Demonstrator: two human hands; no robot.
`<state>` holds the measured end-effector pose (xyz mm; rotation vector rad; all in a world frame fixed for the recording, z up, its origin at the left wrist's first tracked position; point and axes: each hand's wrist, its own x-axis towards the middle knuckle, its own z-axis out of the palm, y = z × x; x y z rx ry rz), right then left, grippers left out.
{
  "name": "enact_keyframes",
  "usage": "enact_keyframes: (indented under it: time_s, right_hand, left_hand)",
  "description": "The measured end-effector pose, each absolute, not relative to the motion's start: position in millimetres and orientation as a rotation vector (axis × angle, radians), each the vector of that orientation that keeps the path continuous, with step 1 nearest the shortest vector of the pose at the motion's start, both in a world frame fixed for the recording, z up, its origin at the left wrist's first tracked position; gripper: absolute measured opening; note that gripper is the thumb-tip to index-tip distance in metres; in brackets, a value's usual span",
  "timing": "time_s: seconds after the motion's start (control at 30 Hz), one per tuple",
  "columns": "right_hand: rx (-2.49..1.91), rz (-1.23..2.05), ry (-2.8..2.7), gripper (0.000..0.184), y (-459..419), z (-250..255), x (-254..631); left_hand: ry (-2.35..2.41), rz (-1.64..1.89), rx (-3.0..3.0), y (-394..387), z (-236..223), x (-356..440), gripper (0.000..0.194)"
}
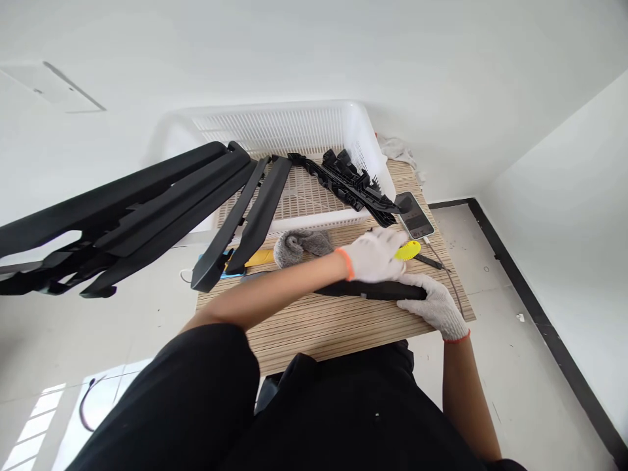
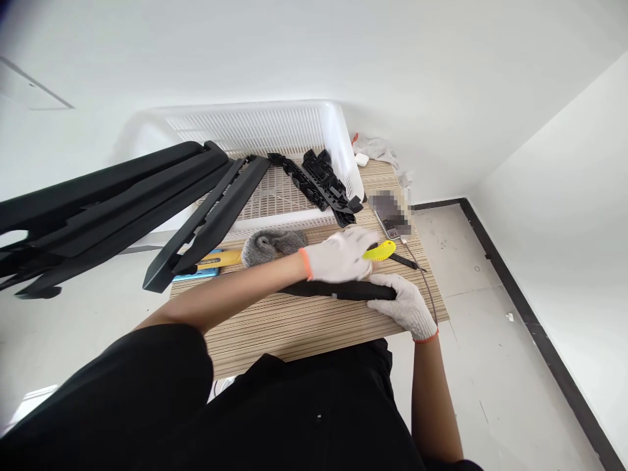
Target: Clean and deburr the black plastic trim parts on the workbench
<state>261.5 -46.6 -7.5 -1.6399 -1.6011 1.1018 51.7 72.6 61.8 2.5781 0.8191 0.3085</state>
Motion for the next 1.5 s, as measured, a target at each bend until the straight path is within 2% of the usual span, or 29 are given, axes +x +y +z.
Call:
enact_keyframes:
  time_s: [0.1, 0.2, 0.4, 0.5, 0.63, 0.8, 0.9, 1.03, 1.2, 1.27, 1.37, 1.43, 1.5]
  right_hand:
    - [-1.634, 1.03, -1.686, 0.043, -46.4, -6.0, 264.4]
    - [-1.665, 0.953, -1.84, 0.042, -42.6, 2.7, 268.6]
    - [-1.692, 0.622, -1.965, 0.026, -21.5, 35.2, 269.5]
    - [-1.68, 0.468, -2.03, 0.026, -2.6, 45.5, 259.6]
    - [-1.572, 0.488, -2.311, 0.025, 25.9, 47.6, 232.4]
    - [-1.564, 0.503, -2.624, 0.045, 45.4, 47.4, 194.2]
    - [-1.56, 0.381, -2.739, 0.04, 46.2, 53.6, 185.7]
    - [-1.624, 0.233, -2.546, 0.039, 45.6, 64.1, 190.8]
    - [-1.621, 0.401, -2.716, 0.058, 50.3, 65.3, 190.8]
    - [-1.633, 0.355, -2.704, 0.051, 53.3, 61.2, 190.2]
    - [-1.637, 0.096, -2.568, 0.032, 57.0, 55.2, 189.7]
    - [-1.642, -0.022, -2.5, 0.032, 57.4, 53.4, 183.1]
    - [-1.637, 0.0, -2.475, 0.031, 55.9, 53.0, 167.0]
  left_hand:
    - [0.666, 0.135, 2.621, 37.5, 67.2, 4.5, 0.061]
    - [0.869, 0.107, 2.656, 11.5, 63.4, -42.9, 0.061]
    - [1.507, 0.176, 2.663, -3.7, 37.4, -94.7, 0.041]
    - [1.592, 0.266, 2.644, -10.0, 26.4, -107.4, 0.032]
    - [1.565, 0.418, 2.674, -15.6, 14.9, -116.5, 0.029]
    - [1.423, 0.62, 2.703, -16.2, 7.9, -118.1, 0.021]
    - [1.379, 0.645, 2.673, -17.9, 7.1, -116.9, 0.021]
    - [1.37, 0.614, 2.66, -21.1, 7.6, -116.4, 0.02]
    - [1.396, 0.583, 2.652, -21.7, 9.6, -115.3, 0.022]
    - [1.402, 0.574, 2.649, -21.5, 11.3, -114.5, 0.023]
    - [1.395, 0.531, 2.623, -21.6, 13.5, -113.8, 0.023]
    - [1.387, 0.502, 2.596, -22.0, 14.2, -113.8, 0.024]
    - [1.386, 0.486, 2.573, -22.8, 14.2, -113.9, 0.024]
